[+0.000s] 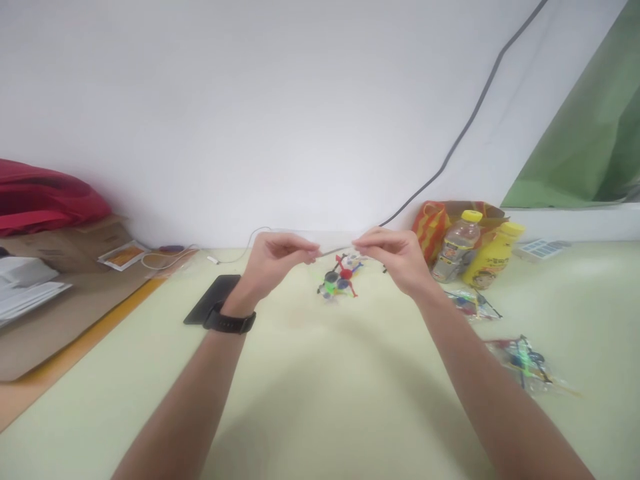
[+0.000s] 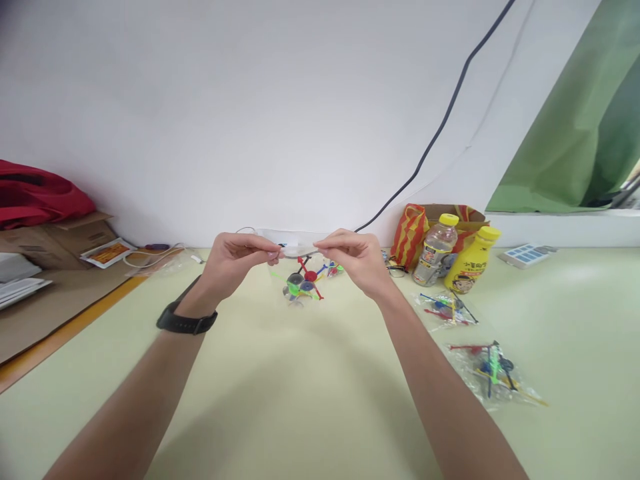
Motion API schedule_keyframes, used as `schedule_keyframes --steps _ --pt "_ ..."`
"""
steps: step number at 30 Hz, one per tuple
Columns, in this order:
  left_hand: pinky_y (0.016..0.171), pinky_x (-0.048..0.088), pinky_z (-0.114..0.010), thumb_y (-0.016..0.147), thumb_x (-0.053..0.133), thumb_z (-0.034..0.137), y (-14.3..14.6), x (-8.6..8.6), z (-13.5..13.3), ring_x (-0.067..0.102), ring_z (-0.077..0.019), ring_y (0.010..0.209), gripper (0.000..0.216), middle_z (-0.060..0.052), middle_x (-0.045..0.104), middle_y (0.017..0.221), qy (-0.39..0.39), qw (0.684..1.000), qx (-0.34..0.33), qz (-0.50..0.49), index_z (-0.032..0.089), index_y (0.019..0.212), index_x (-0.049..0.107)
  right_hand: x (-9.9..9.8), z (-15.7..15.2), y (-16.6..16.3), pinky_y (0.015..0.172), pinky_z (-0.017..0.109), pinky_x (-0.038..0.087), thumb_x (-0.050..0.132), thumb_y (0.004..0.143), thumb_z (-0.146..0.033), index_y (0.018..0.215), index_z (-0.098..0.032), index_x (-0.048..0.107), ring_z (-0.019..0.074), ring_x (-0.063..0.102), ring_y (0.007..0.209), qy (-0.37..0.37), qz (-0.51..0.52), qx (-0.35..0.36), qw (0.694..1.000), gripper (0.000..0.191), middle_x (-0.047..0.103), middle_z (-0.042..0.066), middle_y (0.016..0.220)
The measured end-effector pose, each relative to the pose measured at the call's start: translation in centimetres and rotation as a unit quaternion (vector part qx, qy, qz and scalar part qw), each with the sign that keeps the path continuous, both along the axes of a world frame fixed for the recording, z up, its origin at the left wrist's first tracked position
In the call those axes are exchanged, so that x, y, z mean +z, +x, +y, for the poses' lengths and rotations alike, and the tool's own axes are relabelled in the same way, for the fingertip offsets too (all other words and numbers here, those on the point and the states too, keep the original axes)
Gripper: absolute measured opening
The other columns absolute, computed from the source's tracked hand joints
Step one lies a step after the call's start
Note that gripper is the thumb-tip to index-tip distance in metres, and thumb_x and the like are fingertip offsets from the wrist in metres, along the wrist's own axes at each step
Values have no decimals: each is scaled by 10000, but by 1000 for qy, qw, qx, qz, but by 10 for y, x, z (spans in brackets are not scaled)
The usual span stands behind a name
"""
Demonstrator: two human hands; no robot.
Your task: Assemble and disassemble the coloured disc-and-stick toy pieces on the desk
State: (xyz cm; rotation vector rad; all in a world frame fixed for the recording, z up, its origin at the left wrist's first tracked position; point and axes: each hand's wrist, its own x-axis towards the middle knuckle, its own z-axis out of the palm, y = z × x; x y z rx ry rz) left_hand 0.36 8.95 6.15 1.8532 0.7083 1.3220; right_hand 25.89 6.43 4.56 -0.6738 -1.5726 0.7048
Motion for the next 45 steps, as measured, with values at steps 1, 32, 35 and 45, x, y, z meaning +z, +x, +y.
schedule_keyframes --steps 1,32,35,45 --pt "786 609 -398 778 843 319 0 0 0 743 -255 805 150 -94 785 816 -3 1000 1 0 183 841 836 1 -1 0 737 368 545 807 835 -373 920 -280 848 225 680 864 0 -1 3 1000 133 750 62 912" --pt "739 587 -336 766 874 329 5 7 -10 722 -226 811 183 -83 781 852 30 999 31 19 176 843 809 8 -8 -2 761 369 567 797 867 -372 939 -234 825 223 689 860 49 -33 -2 998 158 751 76 910" --pt "793 585 -344 809 846 348 5 6 -8 714 -211 832 226 -68 763 878 32 998 20 50 187 960 793 7 -8 -4 761 365 568 789 877 -358 1052 -239 809 209 681 829 48 -55 -22 997 212 735 57 888" --pt "692 481 -290 979 642 433 13 5 -10 642 -171 798 268 -52 762 921 80 972 -6 220 211 1003 789 8 -13 -14 804 359 555 689 948 -279 984 -238 810 211 692 866 83 -139 -20 987 133 747 67 914"
